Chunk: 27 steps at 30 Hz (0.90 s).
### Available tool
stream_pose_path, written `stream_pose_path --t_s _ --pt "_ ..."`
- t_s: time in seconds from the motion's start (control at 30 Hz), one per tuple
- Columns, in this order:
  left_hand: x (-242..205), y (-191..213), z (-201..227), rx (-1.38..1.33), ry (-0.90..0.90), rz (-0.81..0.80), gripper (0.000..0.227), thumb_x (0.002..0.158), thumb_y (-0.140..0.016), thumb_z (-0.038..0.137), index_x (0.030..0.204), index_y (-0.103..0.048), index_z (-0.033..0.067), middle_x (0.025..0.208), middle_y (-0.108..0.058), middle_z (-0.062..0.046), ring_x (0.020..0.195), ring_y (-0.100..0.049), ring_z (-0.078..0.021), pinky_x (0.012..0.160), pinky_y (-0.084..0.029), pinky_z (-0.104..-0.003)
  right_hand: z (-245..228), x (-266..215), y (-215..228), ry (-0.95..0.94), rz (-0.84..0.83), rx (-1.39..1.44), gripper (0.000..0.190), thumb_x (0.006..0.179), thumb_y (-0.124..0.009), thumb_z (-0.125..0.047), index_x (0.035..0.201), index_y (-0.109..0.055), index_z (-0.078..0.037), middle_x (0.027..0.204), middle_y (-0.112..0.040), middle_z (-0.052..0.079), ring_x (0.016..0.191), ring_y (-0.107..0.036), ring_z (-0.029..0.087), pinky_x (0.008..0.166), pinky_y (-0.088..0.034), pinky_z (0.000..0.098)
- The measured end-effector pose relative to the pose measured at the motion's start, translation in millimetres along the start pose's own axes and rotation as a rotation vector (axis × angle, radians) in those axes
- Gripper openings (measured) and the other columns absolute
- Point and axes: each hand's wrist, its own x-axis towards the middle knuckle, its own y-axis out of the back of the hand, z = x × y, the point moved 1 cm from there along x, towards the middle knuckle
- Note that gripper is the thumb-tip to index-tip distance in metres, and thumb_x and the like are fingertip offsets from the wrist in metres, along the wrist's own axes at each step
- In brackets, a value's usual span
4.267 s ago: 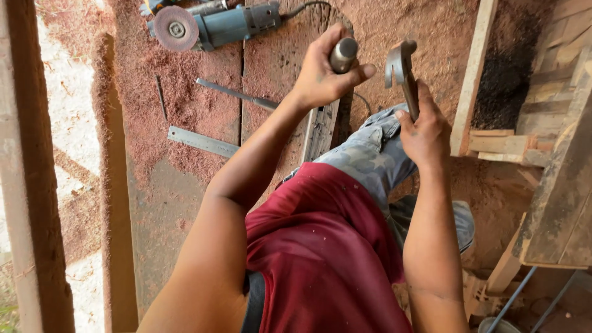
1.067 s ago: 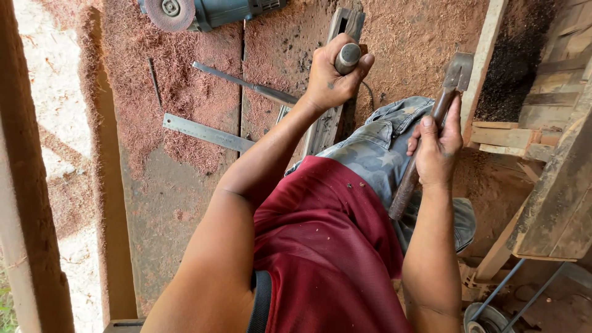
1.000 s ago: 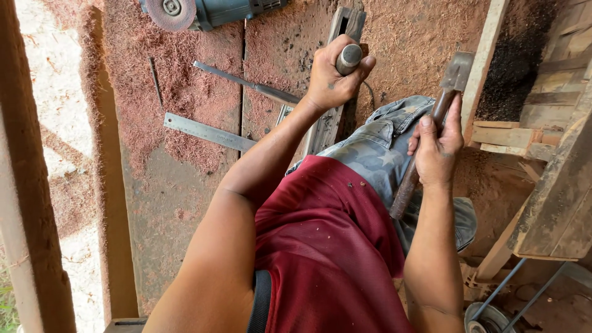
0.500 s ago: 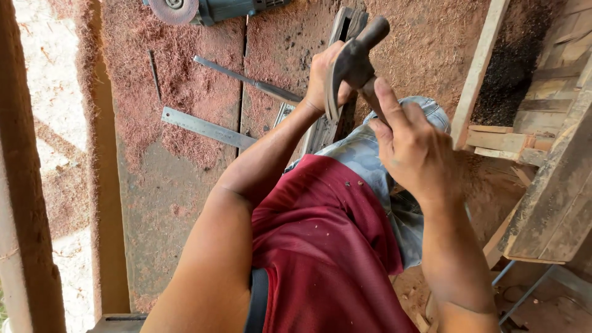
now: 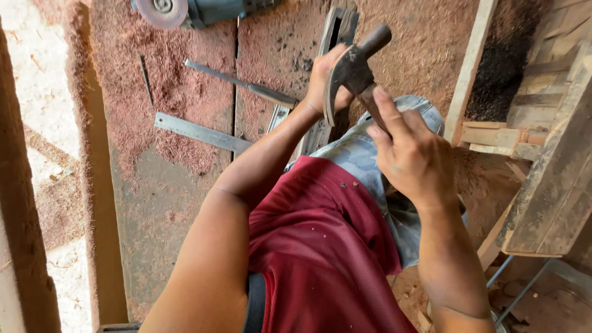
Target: The person sits on the ground and uses a hammer to repeatedly strike a metal chisel held against a metal bar. The person adjusts the chisel and bar position multiple times during the process.
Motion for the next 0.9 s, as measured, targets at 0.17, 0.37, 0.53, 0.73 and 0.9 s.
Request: stream_pose_path --t_s 0.17,0.37,0.53,0.73,0.9 --pt "-2.9 -0.2 20.1 0.034 0.142 0.005 0.022 0.081 -0.077 0.012 0.08 -0.055 0.0069 0.066 -0.059 -0.002 0.054 -0.053 -0.0151 0.05 -0.046 -0.029 -13.8 -15.5 54.0 0.043 0.418 0.245 0.063 0.115 -0.066 0.0 0.167 -0.031 -0.008 0.106 -0.072 0.016 0.071 -0.054 0.022 0.06 -0.044 0.035" --pt "-18.1 -5.6 -29.2 0.001 0.004 -0.045 0.08 0.08 -0.056 0.078 0.098 -0.064 0.0008 0.08 -0.059 -0.004 0.062 -0.06 -0.0145 0.051 -0.054 -0.029 -4.8 -0.6 -24.1 0.027 0.11 -0.008 0.083 0.119 -0.067 -0.012 0.169 -0.004 -0.032 0.084 -0.062 0.01 0.048 -0.04 0.012 0.035 -0.027 0.025" --pt "-16.2 -1.1 -14.5 0.0 0.103 -0.006 0.027 0.074 -0.07 0.027 0.084 -0.055 0.0057 0.071 -0.056 -0.002 0.06 -0.05 -0.0139 0.054 -0.044 -0.028 -11.6 -7.0 12.9 0.034 0.2 0.143 0.064 0.107 -0.076 -0.003 0.16 -0.041 -0.009 0.097 -0.072 0.017 0.062 -0.057 0.02 0.043 -0.041 0.0317" --pt "-10.6 -0.1 2.4 0.046 0.128 -0.002 0.023 0.081 -0.076 0.015 0.079 -0.054 0.0074 0.068 -0.06 -0.003 0.055 -0.055 -0.0164 0.052 -0.047 -0.029 -24.5 -3.6 29.1 0.032 0.433 0.309 0.041 0.108 -0.053 0.003 0.146 -0.037 0.0 0.093 -0.06 0.013 0.07 -0.051 0.023 0.061 -0.044 0.0338" --pt "-8.1 7.6 -15.9 -0.25 0.177 -0.12 0.034 0.075 -0.075 0.009 0.075 -0.041 0.0158 0.063 -0.051 0.004 0.056 -0.045 -0.0089 0.05 -0.042 -0.025 7.4 -11.0 -47.1 -0.032 0.116 0.212 0.082 0.108 -0.069 -0.008 0.167 -0.014 -0.025 0.099 -0.069 0.023 0.061 -0.061 0.024 0.041 -0.049 0.0336"
